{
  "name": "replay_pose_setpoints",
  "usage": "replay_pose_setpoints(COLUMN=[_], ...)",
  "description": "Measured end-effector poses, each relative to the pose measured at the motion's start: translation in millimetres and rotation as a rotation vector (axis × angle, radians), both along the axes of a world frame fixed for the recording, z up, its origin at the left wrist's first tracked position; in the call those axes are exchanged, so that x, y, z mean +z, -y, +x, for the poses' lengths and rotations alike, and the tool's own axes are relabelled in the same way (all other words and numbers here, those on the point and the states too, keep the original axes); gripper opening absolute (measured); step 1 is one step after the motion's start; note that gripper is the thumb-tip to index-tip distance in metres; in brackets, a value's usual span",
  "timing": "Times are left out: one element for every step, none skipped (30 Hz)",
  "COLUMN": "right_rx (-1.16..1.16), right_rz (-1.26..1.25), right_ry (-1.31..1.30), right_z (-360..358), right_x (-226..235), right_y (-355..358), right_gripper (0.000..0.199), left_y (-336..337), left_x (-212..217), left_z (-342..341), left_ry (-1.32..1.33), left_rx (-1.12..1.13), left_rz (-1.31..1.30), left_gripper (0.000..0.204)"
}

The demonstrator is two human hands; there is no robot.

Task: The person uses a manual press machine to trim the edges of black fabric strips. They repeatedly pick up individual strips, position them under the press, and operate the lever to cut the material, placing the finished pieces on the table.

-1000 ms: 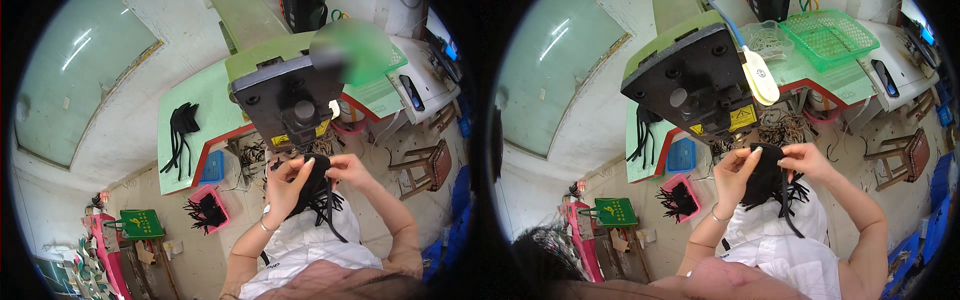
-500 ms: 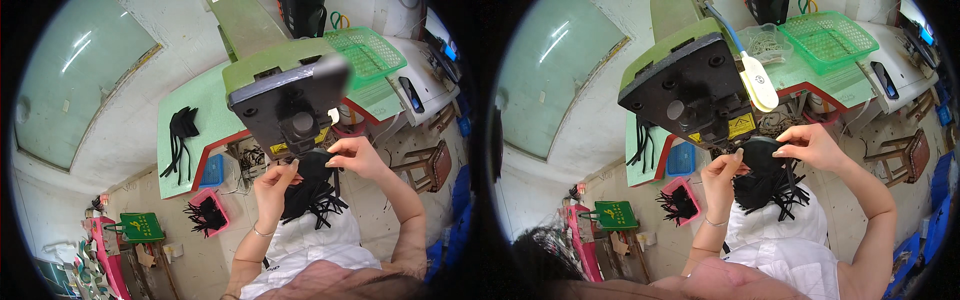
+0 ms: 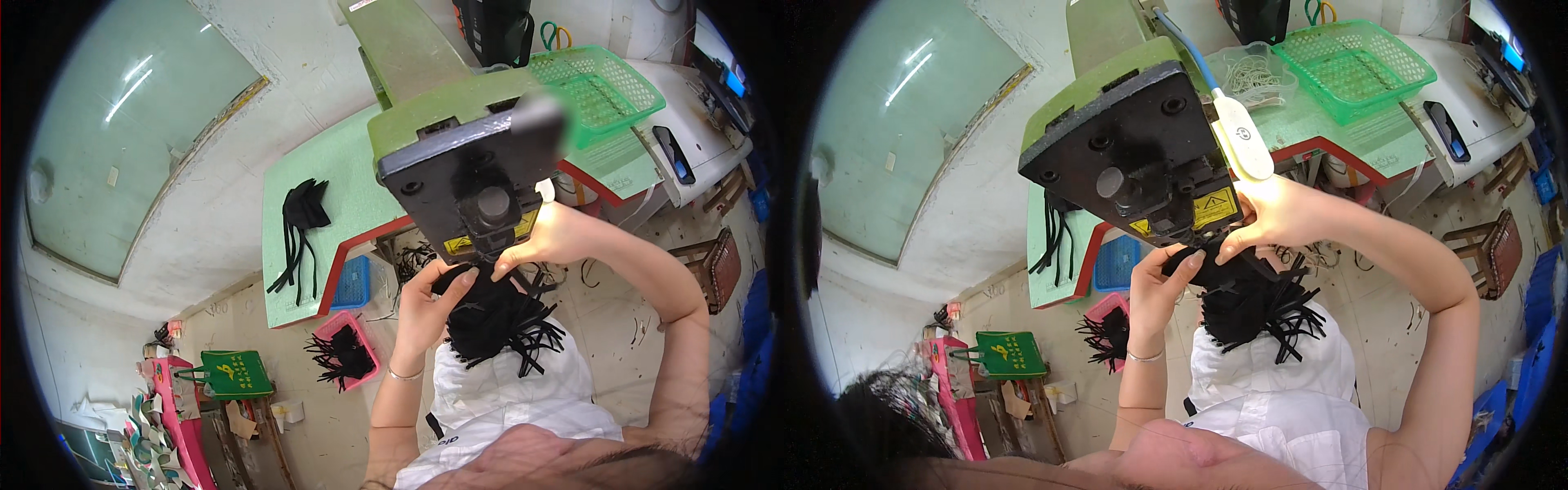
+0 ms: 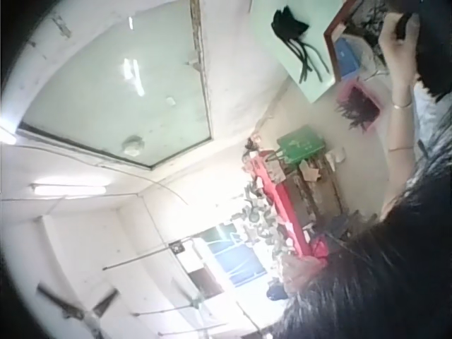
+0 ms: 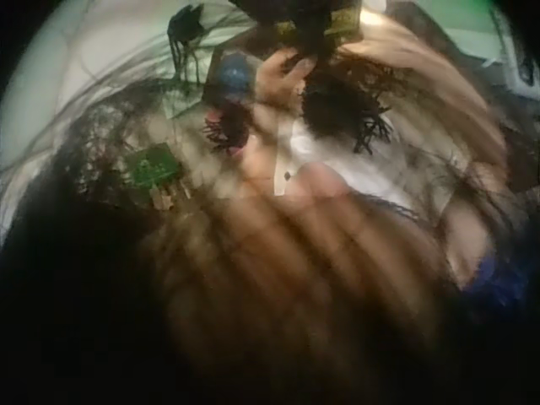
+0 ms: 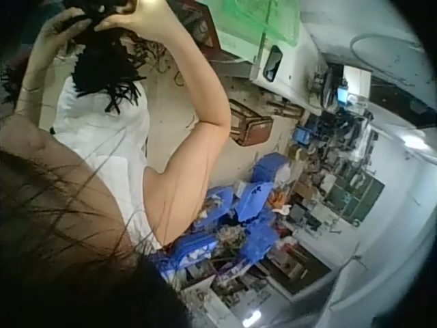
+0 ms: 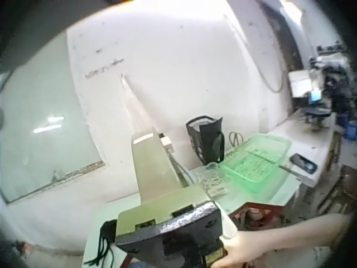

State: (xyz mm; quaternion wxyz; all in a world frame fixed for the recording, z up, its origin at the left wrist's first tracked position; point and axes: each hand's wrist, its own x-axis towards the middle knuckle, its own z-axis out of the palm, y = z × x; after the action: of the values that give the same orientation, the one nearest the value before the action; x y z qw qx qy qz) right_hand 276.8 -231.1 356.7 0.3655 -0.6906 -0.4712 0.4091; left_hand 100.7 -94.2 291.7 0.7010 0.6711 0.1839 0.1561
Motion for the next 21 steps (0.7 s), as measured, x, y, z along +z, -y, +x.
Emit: replay_pose_setpoints(right_rx=[0.025,0.034,0.033,0.032,0.04,0.041,0.025,0.006,0.069,0.133,0.197,0.197,0.169,0.143,0.117,0.122,0.123,0.12,0.116,0.114,0.106], right_rz=[-0.043,-0.108,-0.086,-0.064,-0.04,-0.095,-0.103,-0.112,-0.106,-0.099,-0.092,-0.089,-0.056,-0.026,0.004,-0.011,-0.027,-0.031,-0.036,-0.024,-0.041], right_ry=[0.051,0.139,0.128,0.116,0.101,0.118,0.058,-0.004,-0.071,-0.138,-0.204,-0.196,-0.172,-0.147,-0.122,-0.095,-0.068,-0.039,-0.01,0.022,0.056], right_z=[3.5,12.0,21.0,29.8,32.9,33.1,28.0,23.3,23.9,24.9,25.5,25.6,23.5,18.8,15.9,15.8,16.6,16.5,16.3,14.7,15.1], right_x=[2.7,3.0,-8.6,-20.3,-23.1,-21.4,-18.6,-16.2,-18.9,-24.2,-28.4,-30.7,-27.7,-20.3,-16.0,-15.7,-15.8,-15.9,-16.2,-15.7,-16.1], right_y=[-1.6,0.1,1.2,2.7,-1.0,0.6,0.3,-0.2,-1.8,-4.5,-6.3,-6.3,-4.6,-2.7,-2.1,-3.0,-3.4,-3.6,-3.8,-5.0,-5.2], right_gripper=[0.032,0.031,0.032,0.034,0.037,0.037,0.037,0.037,0.036,0.036,0.036,0.034,0.034,0.034,0.033,0.034,0.035,0.036,0.037,0.038,0.037], left_y=[-1.4,-0.6,-0.2,-0.2,-1.2,-1.6,-0.5,0.8,2.1,3.6,5.6,6.4,0.6,-10.4,-18.6,-22.1,-19.2,-14.8,-11.8,-11.7,-12.7], left_x=[-1.6,-3.5,-6.2,-9.0,-10.9,-11.5,-11.1,-11.6,-12.1,-12.6,-12.7,-12.5,-15.3,-20.1,-20.7,-18.5,-12.9,-5.6,-2.5,-4.9,-10.8], left_z=[-0.9,0.1,0.4,0.5,-1.1,-2.6,-3.3,-2.4,-1.7,-1.4,-1.6,-1.7,-2.4,-4.2,-5.6,-6.7,-5.1,-3.7,-2.3,-2.1,-1.6], left_ry=[0.046,0.095,0.141,0.136,0.129,0.122,0.136,0.147,0.159,0.156,0.154,0.152,0.108,0.064,0.021,0.018,0.023,0.028,0.034,0.042,0.05], left_rx=[0.024,0.034,0.05,0.056,0.071,0.087,0.106,0.122,0.137,0.148,0.16,0.171,0.107,0.046,-0.016,-0.086,-0.095,-0.104,-0.113,-0.098,-0.082], left_rz=[0.005,0.004,0.003,0.0,0.001,0.003,0.014,0.025,0.036,0.031,0.026,0.021,0.017,0.01,0.003,-0.024,0.099,0.221,0.344,0.282,0.221], left_gripper=[0.013,0.012,0.011,0.011,0.01,0.01,0.01,0.01,0.01,0.01,0.01,0.011,0.011,0.012,0.013,0.017,0.018,0.018,0.019,0.02,0.021])
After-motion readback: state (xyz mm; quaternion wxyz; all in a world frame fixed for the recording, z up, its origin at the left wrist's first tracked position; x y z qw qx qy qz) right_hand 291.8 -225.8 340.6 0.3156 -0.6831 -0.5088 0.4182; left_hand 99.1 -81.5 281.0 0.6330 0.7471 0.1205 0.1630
